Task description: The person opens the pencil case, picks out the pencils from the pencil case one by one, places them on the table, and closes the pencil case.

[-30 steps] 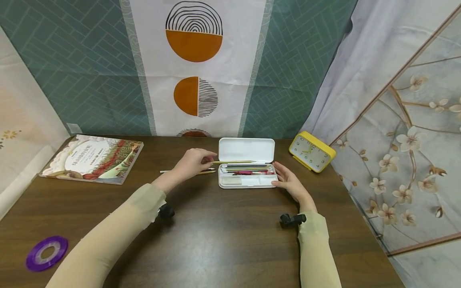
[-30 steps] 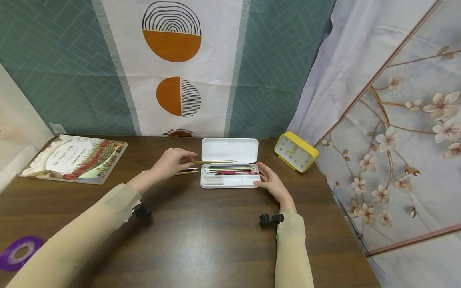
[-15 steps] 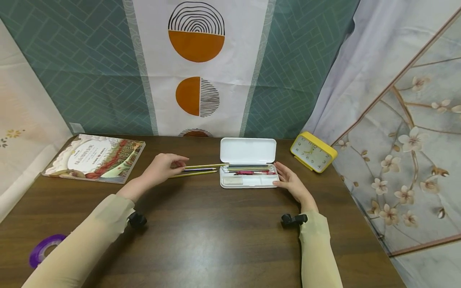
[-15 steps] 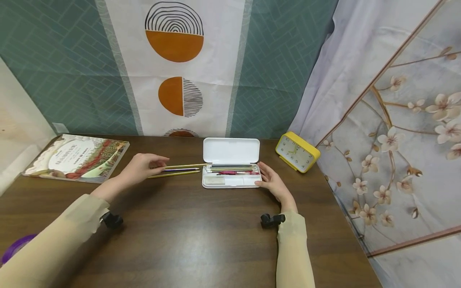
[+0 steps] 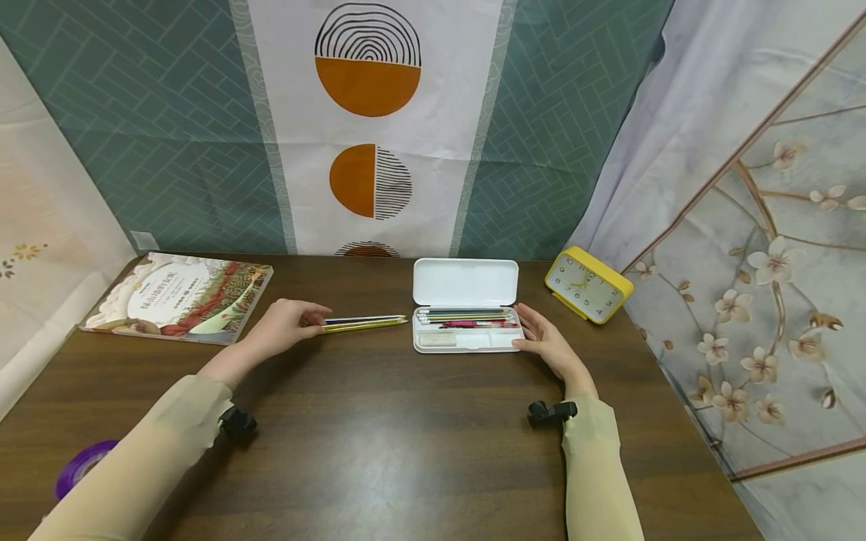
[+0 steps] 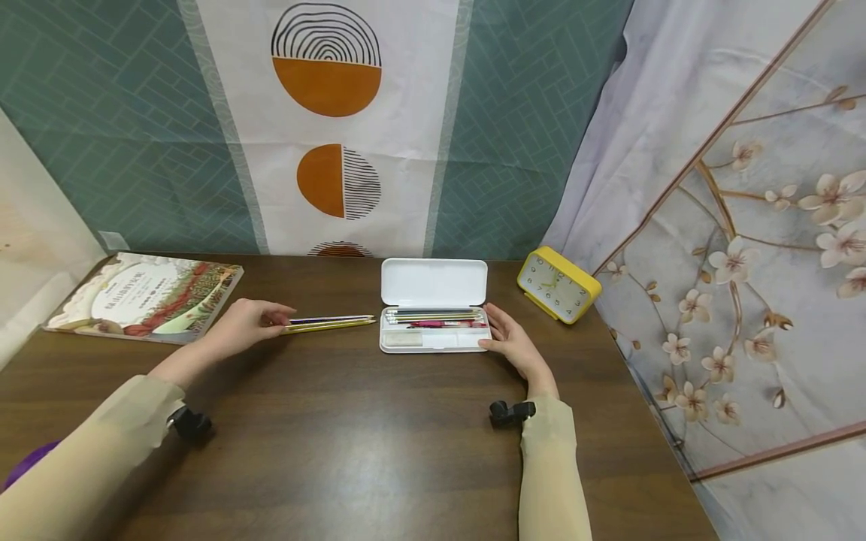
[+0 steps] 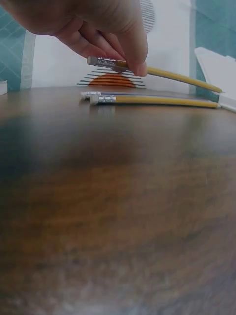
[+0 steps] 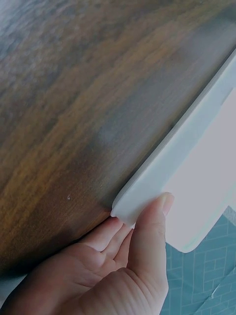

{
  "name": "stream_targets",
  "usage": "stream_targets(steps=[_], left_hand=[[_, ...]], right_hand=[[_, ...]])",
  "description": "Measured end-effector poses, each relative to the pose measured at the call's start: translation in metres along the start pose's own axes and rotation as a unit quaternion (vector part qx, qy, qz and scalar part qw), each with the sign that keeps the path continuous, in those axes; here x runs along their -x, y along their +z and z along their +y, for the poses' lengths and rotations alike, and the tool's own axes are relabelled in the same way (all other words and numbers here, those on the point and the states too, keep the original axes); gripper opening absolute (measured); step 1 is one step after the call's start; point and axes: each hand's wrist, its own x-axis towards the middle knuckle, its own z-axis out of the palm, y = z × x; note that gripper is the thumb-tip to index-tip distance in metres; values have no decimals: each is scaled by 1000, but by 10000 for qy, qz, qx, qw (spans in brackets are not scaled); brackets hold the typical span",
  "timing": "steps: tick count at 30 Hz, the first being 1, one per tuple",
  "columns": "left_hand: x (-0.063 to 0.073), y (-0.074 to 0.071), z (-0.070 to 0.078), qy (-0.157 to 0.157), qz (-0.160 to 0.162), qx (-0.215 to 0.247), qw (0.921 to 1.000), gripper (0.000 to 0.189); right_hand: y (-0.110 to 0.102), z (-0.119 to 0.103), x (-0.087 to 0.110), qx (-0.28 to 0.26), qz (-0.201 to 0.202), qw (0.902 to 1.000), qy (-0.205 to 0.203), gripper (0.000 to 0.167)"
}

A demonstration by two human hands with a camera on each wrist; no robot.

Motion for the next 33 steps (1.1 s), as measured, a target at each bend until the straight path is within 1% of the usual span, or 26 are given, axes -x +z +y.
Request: stream_targets(steps=[4,9,14,21,33], left_hand=[[1,5,-3,-44,-189,40,9998,28],[0,8,1,-74,-376,131,9992,28],[-2,10,2,-39,-480,25,9988,26],[-3,12,1,5,-624,-180,9979,25],[-3,13,4,-2,-771,-273,9966,26]], right_hand=[[-1,1,0,5,-20,10000,-22,84],[-1,1,0,11,-10,10000,-41,84],[0,1,0,5,-16,10000,-31,84],[0,1,0,4,3,10000,-30,84],[-1,2,-2,39,14,10000,-11,84]])
